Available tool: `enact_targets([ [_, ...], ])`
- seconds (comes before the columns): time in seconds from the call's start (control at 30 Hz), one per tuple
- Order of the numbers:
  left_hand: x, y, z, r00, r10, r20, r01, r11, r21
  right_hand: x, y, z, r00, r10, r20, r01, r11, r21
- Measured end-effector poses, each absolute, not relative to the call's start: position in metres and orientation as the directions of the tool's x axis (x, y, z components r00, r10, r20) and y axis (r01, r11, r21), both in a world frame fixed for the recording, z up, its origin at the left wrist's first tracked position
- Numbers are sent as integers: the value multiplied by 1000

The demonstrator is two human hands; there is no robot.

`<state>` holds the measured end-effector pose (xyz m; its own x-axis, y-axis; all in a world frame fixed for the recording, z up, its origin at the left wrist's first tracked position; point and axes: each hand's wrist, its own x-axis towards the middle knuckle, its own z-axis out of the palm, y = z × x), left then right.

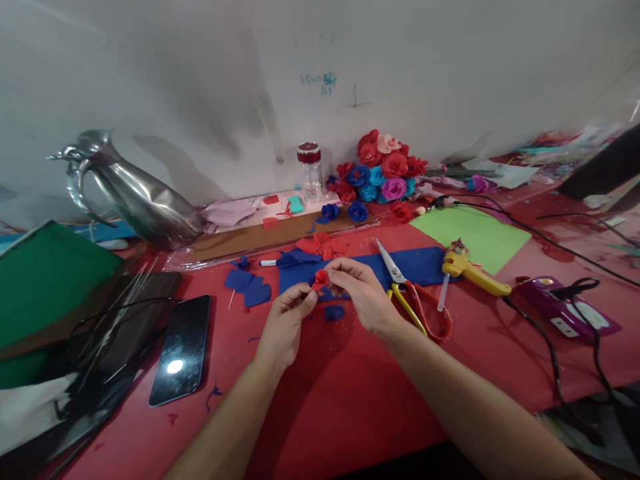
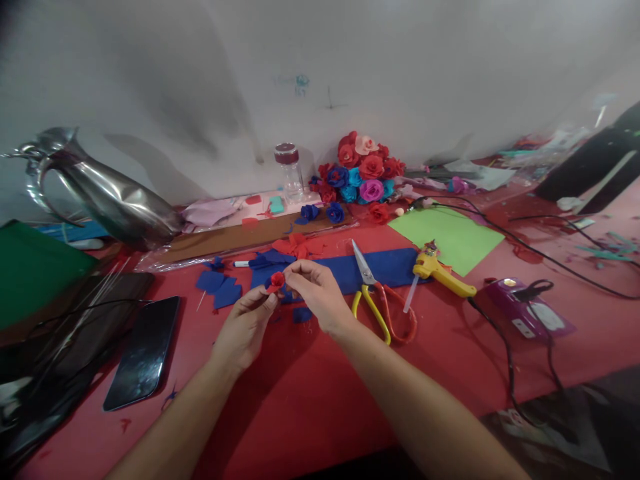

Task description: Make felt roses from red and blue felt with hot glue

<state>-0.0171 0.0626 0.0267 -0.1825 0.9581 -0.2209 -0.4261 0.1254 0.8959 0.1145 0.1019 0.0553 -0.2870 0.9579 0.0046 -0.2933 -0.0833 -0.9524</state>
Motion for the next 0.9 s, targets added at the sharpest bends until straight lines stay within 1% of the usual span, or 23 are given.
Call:
enact_targets([
  [0.13,-18,62,27,-155,966,-206,-401,129,907,115,102,54,-297,955,16,-295,-76,-952],
  [0.37,-18,62,27,-157,969,-192,-381,120,917,114,103,53,-282,959,-3,-287,-87,-954],
  [0.57,-17,62,32,-163,966,-203,-445,112,889,112,106,46,-223,972,-72,-212,-121,-970],
  [0.77,-19,66,32,-172,955,-242,-547,111,830,111,104,44,-392,917,-70,-189,-154,-970],
  [0.9,-21,67,30,-163,962,-220,-531,102,841,111,103,42,-410,911,-36,-200,-128,-971],
])
